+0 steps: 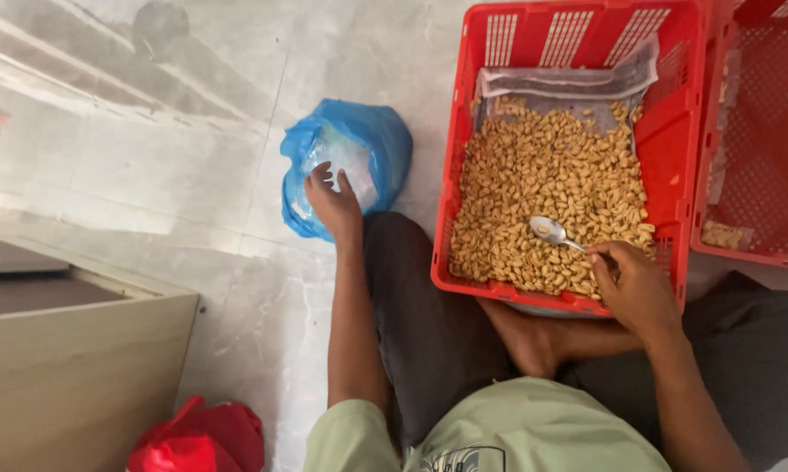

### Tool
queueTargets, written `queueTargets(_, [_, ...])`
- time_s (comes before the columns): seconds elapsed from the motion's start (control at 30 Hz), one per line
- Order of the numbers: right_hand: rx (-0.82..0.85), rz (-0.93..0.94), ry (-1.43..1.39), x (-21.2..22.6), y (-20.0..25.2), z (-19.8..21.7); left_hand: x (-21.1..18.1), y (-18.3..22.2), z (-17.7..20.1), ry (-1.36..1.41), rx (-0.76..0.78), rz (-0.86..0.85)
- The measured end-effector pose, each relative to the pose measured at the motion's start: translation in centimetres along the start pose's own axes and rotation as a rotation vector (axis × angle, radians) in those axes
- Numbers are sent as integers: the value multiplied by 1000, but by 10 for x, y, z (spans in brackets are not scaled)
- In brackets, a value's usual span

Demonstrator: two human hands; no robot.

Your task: A person sitting on the floor is manually packaging peanuts from a red crate into small individual plastic bags using their hands and a spoon.

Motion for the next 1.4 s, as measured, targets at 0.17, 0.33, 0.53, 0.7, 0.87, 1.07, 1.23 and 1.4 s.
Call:
queueTargets(0.17, [9, -48, -9, 5, -1, 1, -34, -7, -17, -126, -24, 17])
queueTargets(0.33, [15, -71, 0, 2, -3, 0, -1, -2, -43, -132, 122, 189])
queueTargets(0.53, [46, -99, 26, -1, -3, 0, -6, 21, -3, 294, 38, 391])
queueTargets(0.7, [43, -56, -3, -4, -3, -1, 4, 29, 15, 499, -12, 343])
queueTargets(0.87, [52, -96, -21, 0, -2, 1, 1, 32, 22, 695, 17, 401])
queueTargets(1.07, [15, -25, -22, 1, 0, 2, -11, 67, 0, 1204, 169, 613])
queueTargets(1.23, [9, 6, -144, -28, -4, -17, -64, 116, -27, 1297, 366, 589])
queueTargets(1.4, [-110, -77, -759, -18, -14, -26, -109, 190, -61, 1123, 749, 459])
Point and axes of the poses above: each hand's wrist, its own y-axis away from the middle knuckle, its own z-axis out of the back of the hand, x = y × z, the point moved 5 cm from there along -y, towards the middle knuckle, and after that the axes turned 1 degree about x, right-handed, at the moved point
